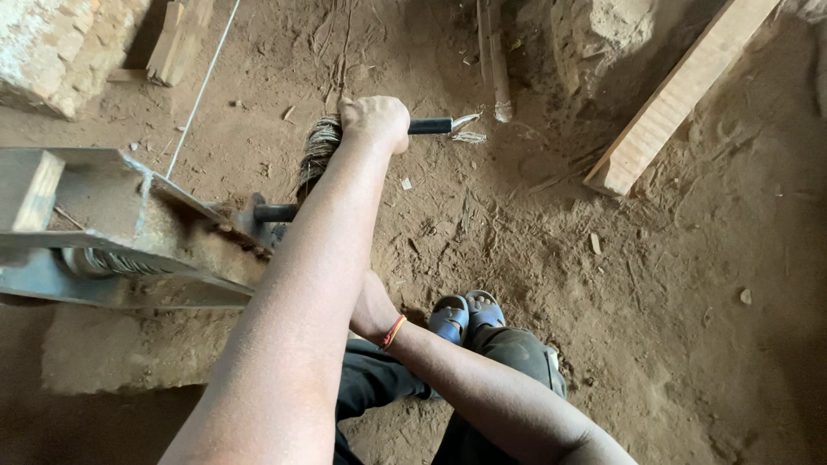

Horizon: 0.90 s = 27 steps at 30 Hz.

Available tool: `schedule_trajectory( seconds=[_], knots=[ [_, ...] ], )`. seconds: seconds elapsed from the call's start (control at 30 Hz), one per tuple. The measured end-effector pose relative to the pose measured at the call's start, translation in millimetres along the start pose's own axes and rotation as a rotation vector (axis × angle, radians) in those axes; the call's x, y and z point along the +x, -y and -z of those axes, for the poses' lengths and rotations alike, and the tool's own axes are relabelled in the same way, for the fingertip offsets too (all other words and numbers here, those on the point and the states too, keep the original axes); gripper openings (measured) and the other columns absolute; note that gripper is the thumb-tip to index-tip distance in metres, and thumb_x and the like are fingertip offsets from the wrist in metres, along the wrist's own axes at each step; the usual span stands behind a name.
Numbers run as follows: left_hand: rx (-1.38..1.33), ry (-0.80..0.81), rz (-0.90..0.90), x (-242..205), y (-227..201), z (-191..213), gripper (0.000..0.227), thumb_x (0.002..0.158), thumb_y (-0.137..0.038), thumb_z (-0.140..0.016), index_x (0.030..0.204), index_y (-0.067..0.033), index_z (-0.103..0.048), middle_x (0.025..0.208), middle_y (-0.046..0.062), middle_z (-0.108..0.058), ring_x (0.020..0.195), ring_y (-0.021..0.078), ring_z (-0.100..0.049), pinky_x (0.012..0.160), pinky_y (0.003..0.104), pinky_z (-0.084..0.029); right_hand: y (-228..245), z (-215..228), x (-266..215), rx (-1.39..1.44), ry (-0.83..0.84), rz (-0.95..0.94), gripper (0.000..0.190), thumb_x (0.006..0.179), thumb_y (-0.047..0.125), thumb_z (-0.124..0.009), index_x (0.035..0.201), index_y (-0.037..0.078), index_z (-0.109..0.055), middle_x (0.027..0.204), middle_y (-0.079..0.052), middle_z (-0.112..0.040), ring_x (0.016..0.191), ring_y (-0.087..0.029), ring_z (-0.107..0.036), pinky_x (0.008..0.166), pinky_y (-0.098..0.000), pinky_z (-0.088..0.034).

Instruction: The person winds a length of rope around a central spool or pulley mechanism by hand, turning the spool repeatedly.

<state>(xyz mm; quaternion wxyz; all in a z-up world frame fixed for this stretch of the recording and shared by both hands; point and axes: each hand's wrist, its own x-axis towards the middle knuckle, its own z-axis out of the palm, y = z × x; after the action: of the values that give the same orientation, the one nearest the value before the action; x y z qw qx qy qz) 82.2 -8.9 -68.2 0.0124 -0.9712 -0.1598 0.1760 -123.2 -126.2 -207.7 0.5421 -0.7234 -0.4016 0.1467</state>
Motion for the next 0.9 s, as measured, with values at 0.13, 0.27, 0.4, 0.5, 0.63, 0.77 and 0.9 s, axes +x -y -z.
schedule_trajectory(
  seconds=[0.13, 0.27, 0.4, 0.5, 0.63, 0.77, 0.9],
  knots=[
    [0.0, -0.017, -0.012, 2.9, 1.1, -3.8, 0.016, 0.094, -0.015, -0.067, 0.108, -0.0071, -0.07, 0.089, 0.007, -0.065, 0.081, 0.021, -0.061, 0.099, 0.046, -0.043, 5.6, 4.2, 0.8, 0.041, 0.031, -0.064, 0.047, 0.092, 0.033, -0.068, 0.123, -0.002, -0.065, 0.123, -0.026, -0.069, 0.112, -0.041, -0.068, 0.093, -0.0451, -0.055],
    [0.008, -0.016, -0.009, 0.0, 1.0, -0.4, 0.015, 0.094, -0.015, -0.067, 0.107, -0.0078, -0.07, 0.089, 0.006, -0.065, 0.081, 0.0207, -0.06, 0.099, 0.046, -0.041, 10.0, 15.8, -0.4, 0.24, 0.085, -0.098, 0.057, 0.091, 0.037, -0.069, 0.132, -0.002, -0.061, 0.132, -0.024, -0.067, 0.122, -0.037, -0.066, 0.103, -0.0448, -0.052],
    [-0.001, -0.027, -0.018, -2.0, 0.2, -1.0, 0.015, 0.095, -0.019, -0.068, 0.106, -0.0097, -0.07, 0.09, 0.006, -0.064, 0.081, 0.0204, -0.06, 0.099, 0.047, -0.041, 3.4, 32.7, -4.0, 0.139, 0.131, 0.091, 0.078, 0.086, 0.042, -0.074, 0.145, 0.0, -0.046, 0.146, -0.025, -0.052, 0.135, -0.039, -0.053, 0.113, -0.0471, -0.042],
    [0.001, -0.037, -0.011, -0.7, -0.6, -1.6, 0.012, 0.095, -0.017, -0.067, 0.104, -0.0096, -0.07, 0.088, 0.005, -0.065, 0.081, 0.02, -0.061, 0.099, 0.047, -0.041, -10.1, 35.7, -5.7, -0.07, 0.192, 0.23, 0.075, 0.088, 0.042, -0.075, 0.145, 0.0, -0.049, 0.151, -0.026, -0.049, 0.142, -0.043, -0.043, 0.12, -0.0498, -0.034],
    [-0.004, -0.072, -0.029, -0.8, 0.1, -6.2, 0.011, 0.095, -0.014, -0.068, 0.104, -0.0097, -0.07, 0.086, 0.005, -0.064, 0.078, 0.02, -0.06, 0.1, 0.048, -0.041, -25.4, 28.7, -7.4, -0.103, 0.218, 0.264, 0.064, 0.095, 0.04, -0.069, 0.144, 0.002, -0.053, 0.151, -0.025, -0.052, 0.143, -0.043, -0.045, 0.122, -0.0488, -0.035],
    [0.013, -0.153, -0.068, -5.0, 1.3, -8.2, 0.01, 0.096, -0.013, -0.067, 0.102, -0.0058, -0.069, 0.082, 0.006, -0.063, 0.072, 0.0183, -0.059, 0.088, 0.043, -0.047, -26.9, 22.3, -10.7, -0.087, 0.172, 0.211, 0.061, 0.095, 0.039, -0.066, 0.141, 0.002, -0.052, 0.147, -0.024, -0.054, 0.137, -0.042, -0.05, 0.119, -0.048, -0.04],
    [-0.015, -0.048, -0.175, -17.0, -2.7, 5.9, 0.018, 0.096, -0.023, -0.063, 0.102, -0.0058, -0.064, 0.082, 0.006, -0.056, 0.069, 0.0166, -0.054, 0.068, 0.034, -0.051, -27.0, 20.2, -10.2, -0.12, 0.118, 0.353, 0.055, 0.096, 0.034, -0.066, 0.14, 0.002, -0.055, 0.146, -0.024, -0.056, 0.14, -0.044, -0.047, 0.121, -0.0505, -0.038]
  ],
)
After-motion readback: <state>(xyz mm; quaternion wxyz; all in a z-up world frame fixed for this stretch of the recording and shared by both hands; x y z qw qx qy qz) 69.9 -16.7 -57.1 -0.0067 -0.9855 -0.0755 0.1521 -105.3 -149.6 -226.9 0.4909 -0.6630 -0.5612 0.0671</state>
